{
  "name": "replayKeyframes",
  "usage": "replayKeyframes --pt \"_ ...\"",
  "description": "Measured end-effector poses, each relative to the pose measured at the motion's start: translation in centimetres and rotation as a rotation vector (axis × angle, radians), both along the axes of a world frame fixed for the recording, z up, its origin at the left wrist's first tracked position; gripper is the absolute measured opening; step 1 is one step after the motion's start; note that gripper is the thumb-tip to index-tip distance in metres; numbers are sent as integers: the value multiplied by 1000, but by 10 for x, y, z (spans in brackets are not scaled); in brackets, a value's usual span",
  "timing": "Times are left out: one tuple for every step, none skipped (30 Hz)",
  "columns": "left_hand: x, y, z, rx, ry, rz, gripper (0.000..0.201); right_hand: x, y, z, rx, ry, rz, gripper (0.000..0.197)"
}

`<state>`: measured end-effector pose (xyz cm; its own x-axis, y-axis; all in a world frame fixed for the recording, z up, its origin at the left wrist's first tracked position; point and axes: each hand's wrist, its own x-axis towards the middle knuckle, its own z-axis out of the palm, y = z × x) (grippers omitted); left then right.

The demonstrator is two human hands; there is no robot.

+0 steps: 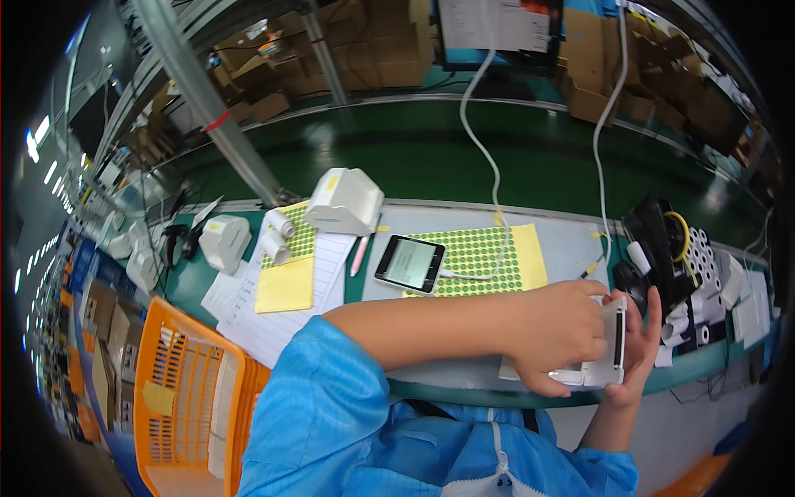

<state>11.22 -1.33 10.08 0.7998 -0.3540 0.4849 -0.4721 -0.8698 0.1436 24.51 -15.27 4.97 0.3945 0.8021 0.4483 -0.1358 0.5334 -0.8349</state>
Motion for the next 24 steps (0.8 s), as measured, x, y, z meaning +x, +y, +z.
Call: replayKeyframes --pt "-1 0 0 -16 -38 -23 30 0 0 -1 -11 -7 -12 120" --pt "-2 -1 -2 -35 -77 -50 26 -2 0 -1 -24 -16 -28 119" --pt "0 -2 -9 -86 -316 -48 20 -5 1 4 -64 -89 -69 116" --pt "-2 -1 -8 -79 -311 -29 20 -5 0 5 -59 -84 -50 116" --pt "-6 -1 -5 -143 -376 58 18 -4 -1 4 -117 -181 -27 117" --pt "-11 -1 -3 -204 -442 145 16 -3 -1 0 -173 -279 -4 117" --pt "-18 0 0 -211 -323 273 20 -1 0 -4 -166 -322 12 116" --pt "-25 2 2 -205 -324 285 20 -1 0 -4 -159 -323 24 116" --pt "-33 5 4 -264 -169 390 34 -2 -1 0 -224 -377 29 116" --pt "-40 7 6 -321 -14 500 51 -1 0 4 -284 -433 39 115" --pt "-47 9 1 -316 -19 517 51 1 0 7 -307 -479 51 116" --pt "-53 10 -9 -325 114 550 71 5 0 8 -299 -481 65 116" --pt "-58 10 -18 -330 248 575 92 9 0 8 -330 -525 89 116" --pt "-60 8 -27 -327 247 587 92 12 0 9 -365 -568 115 117" --pt "-59 4 -37 -411 353 561 101 13 2 16 -376 -613 116 117" --pt "-58 2 -43 -498 465 527 109 14 2 24 -377 -608 119 117" --pt "-57 -1 -37 -565 500 515 103 15 2 32 -403 -726 121 116" --pt "-56 -3 -37 -568 510 516 103 15 3 38 -428 -843 123 115" --pt "-54 -7 -37 -585 502 545 99 18 4 40 -377 -963 114 109" --pt "-55 -10 -37 -602 495 573 94 20 7 42 -377 -961 119 109" --pt "-58 -12 -37 -604 497 578 94 21 10 45 -304 -1074 178 106" --pt "-58 -12 -37 -590 473 588 90 23 12 47 -233 -1189 235 104" --pt "-58 -13 -35 -576 449 599 85 21 13 49 -235 -1191 238 104" --pt "-59 -13 -33 -579 446 602 85 17 12 50 -240 -1162 234 100"
